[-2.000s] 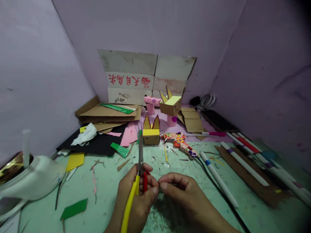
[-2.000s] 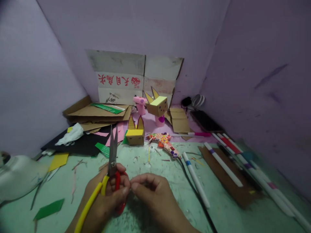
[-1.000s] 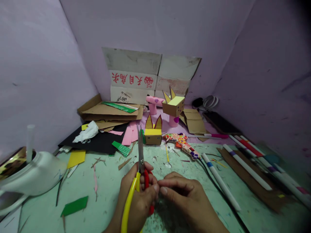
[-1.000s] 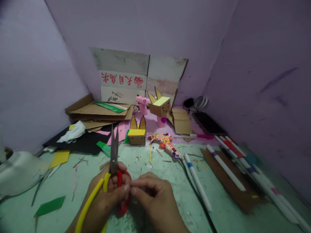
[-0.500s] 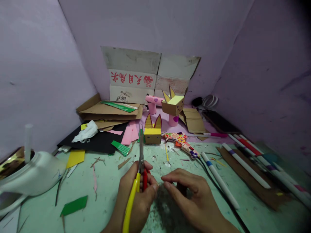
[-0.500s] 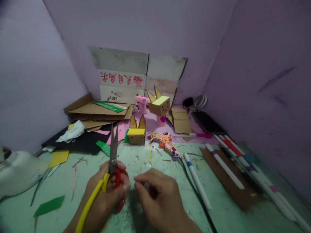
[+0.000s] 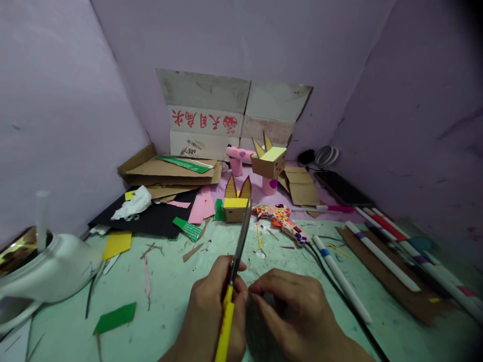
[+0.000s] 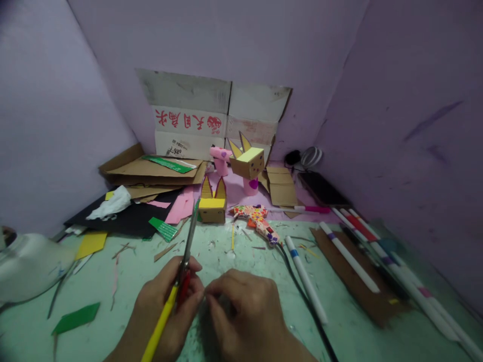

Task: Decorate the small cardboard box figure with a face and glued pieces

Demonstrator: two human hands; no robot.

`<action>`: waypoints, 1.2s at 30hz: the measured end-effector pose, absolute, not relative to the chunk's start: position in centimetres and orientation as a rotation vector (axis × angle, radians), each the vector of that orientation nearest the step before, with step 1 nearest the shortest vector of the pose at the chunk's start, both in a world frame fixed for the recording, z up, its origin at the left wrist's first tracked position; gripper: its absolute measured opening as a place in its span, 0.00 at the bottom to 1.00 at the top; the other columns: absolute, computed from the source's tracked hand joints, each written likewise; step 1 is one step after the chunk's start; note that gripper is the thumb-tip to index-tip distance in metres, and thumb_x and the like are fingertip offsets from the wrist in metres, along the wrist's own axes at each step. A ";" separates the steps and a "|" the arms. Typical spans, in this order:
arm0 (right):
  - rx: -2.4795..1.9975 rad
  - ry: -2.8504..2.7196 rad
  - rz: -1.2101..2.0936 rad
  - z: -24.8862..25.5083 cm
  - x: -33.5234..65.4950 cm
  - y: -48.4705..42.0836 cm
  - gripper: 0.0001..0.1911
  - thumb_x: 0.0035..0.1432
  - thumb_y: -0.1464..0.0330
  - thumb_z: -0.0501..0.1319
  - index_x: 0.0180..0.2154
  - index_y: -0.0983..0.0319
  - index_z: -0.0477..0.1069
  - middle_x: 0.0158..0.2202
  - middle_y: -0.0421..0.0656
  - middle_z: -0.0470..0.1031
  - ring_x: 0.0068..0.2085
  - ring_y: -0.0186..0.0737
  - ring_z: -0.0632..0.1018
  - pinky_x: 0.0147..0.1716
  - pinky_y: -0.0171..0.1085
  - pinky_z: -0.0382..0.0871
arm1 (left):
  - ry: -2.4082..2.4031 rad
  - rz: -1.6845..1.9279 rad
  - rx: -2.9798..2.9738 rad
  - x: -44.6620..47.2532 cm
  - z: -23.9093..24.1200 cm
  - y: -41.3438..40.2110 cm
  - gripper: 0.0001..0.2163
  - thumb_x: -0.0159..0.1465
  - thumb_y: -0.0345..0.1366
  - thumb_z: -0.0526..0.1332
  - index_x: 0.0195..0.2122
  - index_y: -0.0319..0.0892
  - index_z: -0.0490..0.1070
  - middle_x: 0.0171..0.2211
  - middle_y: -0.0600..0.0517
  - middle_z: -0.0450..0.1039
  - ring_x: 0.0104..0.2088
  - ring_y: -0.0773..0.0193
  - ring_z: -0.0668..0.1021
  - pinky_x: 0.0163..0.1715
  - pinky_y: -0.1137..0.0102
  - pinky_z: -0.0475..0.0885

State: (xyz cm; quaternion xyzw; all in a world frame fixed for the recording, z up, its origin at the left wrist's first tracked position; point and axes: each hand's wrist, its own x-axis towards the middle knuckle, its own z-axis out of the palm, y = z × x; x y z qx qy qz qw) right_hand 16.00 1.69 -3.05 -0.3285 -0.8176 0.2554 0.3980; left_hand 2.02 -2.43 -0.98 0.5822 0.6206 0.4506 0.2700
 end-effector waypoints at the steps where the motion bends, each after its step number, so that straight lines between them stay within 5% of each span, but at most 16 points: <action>1: -0.838 -2.071 0.644 -3.1 16.0 1.7 0.07 0.52 0.75 0.58 0.28 0.65 0.76 0.21 0.43 0.76 0.20 0.34 0.74 0.20 0.31 0.63 | 1.667 1.217 1.581 2.0 -1.0 -2.4 0.07 0.57 0.30 0.54 0.36 0.47 0.63 0.21 0.62 0.68 0.18 0.71 0.72 0.20 0.78 0.67; 19: -0.895 -2.079 0.621 -3.2 15.9 1.6 0.07 0.50 0.74 0.58 0.24 0.64 0.74 0.18 0.41 0.72 0.18 0.32 0.70 0.19 0.31 0.59 | 1.598 1.160 1.730 1.4 -1.8 -2.3 0.06 0.59 0.30 0.53 0.36 0.47 0.62 0.21 0.61 0.67 0.18 0.71 0.72 0.19 0.78 0.65; 36: -1.206 -1.375 1.627 -2.7 15.2 3.0 0.05 0.38 0.68 0.61 0.17 0.63 0.70 0.13 0.34 0.60 0.18 0.29 0.58 0.18 0.30 0.49 | 1.665 1.191 1.597 1.6 -1.0 -2.4 0.04 0.61 0.37 0.53 0.37 0.46 0.63 0.23 0.58 0.70 0.18 0.69 0.71 0.18 0.76 0.66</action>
